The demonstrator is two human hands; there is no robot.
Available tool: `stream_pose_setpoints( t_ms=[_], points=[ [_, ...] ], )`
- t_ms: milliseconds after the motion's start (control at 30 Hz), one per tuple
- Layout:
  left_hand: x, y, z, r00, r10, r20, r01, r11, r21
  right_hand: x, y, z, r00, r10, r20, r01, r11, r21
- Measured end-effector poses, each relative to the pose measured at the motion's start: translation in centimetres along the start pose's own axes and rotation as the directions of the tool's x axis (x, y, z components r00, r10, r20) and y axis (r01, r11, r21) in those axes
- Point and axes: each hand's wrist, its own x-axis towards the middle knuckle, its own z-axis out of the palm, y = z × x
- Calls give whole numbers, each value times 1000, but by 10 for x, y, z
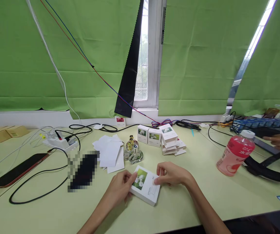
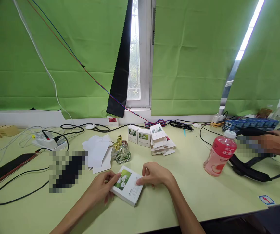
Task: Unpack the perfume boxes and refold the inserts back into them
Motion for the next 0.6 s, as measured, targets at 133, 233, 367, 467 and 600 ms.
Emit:
stream_pose_setpoints(
  t_ms=[133,233,367,467,600],
  points=[
    [-9,-18,-5,998,-61,-5,60,997,-38,3,2,7,996,65,65,-70,995,67],
    [-9,-19,-15,999,-10,-37,13,996,83,5,7,8,988,89,125,-103,989,108],
    [-5,-24,-24,988,71,-138,-44,981,188,4,15,3,971,174,165,-198,970,144],
    [-7,-22,-23,982,111,-151,-98,991,94,-3,12,-2,979,170,112,-183,976,116],
    [-15,-10,-17,983,164,-88,-174,977,-122,-17,-12,1,988,-15,-156,9,999,-44]
  ],
)
